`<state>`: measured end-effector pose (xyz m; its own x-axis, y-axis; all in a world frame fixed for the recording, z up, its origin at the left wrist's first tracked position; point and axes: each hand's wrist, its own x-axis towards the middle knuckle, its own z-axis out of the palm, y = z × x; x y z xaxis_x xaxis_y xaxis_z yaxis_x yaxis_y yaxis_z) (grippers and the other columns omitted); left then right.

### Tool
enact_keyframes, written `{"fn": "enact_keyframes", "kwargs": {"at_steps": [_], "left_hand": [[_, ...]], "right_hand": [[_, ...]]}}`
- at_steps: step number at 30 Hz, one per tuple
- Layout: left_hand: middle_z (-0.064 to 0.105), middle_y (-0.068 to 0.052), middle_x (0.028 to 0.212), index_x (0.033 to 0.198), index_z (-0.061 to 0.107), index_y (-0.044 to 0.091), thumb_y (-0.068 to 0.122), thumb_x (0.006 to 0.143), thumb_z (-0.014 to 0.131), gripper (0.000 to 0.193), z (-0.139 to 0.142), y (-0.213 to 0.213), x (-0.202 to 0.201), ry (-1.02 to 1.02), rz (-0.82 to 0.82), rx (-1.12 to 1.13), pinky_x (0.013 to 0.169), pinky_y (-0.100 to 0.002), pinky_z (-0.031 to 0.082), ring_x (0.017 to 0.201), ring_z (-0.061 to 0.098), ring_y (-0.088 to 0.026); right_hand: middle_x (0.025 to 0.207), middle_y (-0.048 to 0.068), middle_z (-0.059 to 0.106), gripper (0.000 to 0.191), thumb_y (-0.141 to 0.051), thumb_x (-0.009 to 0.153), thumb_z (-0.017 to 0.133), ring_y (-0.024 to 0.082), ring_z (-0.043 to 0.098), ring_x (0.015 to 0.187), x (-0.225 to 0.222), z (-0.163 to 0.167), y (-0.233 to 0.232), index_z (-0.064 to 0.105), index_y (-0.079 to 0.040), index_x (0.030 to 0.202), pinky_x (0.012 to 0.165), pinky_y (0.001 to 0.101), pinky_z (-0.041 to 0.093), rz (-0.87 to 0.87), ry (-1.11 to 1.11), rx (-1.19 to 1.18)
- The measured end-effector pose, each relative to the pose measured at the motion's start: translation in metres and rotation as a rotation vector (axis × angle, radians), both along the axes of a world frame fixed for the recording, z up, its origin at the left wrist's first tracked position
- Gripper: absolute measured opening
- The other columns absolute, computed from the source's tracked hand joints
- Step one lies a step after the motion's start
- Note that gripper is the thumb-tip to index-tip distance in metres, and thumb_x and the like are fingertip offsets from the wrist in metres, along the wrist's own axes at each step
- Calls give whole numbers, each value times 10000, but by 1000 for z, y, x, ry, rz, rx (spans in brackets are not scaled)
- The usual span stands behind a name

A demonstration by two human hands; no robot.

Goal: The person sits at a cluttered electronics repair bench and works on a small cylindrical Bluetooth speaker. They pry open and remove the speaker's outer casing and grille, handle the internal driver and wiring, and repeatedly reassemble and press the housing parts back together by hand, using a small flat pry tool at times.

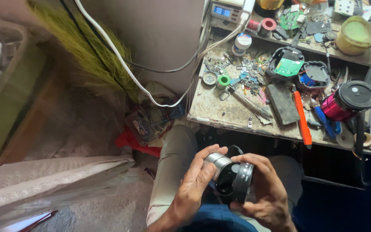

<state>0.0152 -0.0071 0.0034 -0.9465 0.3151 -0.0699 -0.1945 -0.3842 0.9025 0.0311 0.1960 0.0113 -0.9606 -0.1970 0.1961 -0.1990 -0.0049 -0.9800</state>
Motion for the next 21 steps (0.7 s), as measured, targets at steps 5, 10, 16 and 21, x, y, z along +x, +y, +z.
{"fn": "enact_keyframes", "kwargs": {"at_steps": [5, 10, 16, 21], "left_hand": [[589, -79, 1377, 1486, 434, 65, 350, 1046, 468, 524, -8, 9, 1, -289, -22, 282, 990, -365, 520, 1171, 591, -140], [615, -57, 1310, 1490, 443, 110, 390, 1049, 457, 522, -14, 10, 5, -420, -60, 291, 897, -360, 536, 1126, 598, -138], [618, -83, 1228, 1474, 433, 99, 450, 1016, 505, 583, -16, 12, 6, -495, -80, 352, 927, -381, 573, 1090, 630, -156], [666, -80, 1180, 1466, 463, 78, 346, 851, 763, 735, -13, 8, 8, -271, -65, -64, 935, -334, 528, 1065, 636, -154]], "right_hand": [[1366, 156, 502, 956, -216, 659, 971, 273, 531, 1299, 4, -4, 6, 512, 57, 1453, 1106, 414, 441, -51, -190, -97], [1327, 142, 525, 1040, -314, 630, 979, 260, 552, 1248, 5, -4, 10, 501, 73, 1469, 1048, 389, 460, -107, -351, -167], [1272, 157, 649, 1087, -413, 604, 972, 242, 613, 1203, 6, 1, 12, 502, 51, 1467, 1027, 391, 490, -154, -512, -208], [1248, 147, 655, 1048, -400, 631, 969, 218, 622, 1161, 5, 4, 10, 516, 58, 1457, 1012, 363, 482, -161, -539, -248]]}}
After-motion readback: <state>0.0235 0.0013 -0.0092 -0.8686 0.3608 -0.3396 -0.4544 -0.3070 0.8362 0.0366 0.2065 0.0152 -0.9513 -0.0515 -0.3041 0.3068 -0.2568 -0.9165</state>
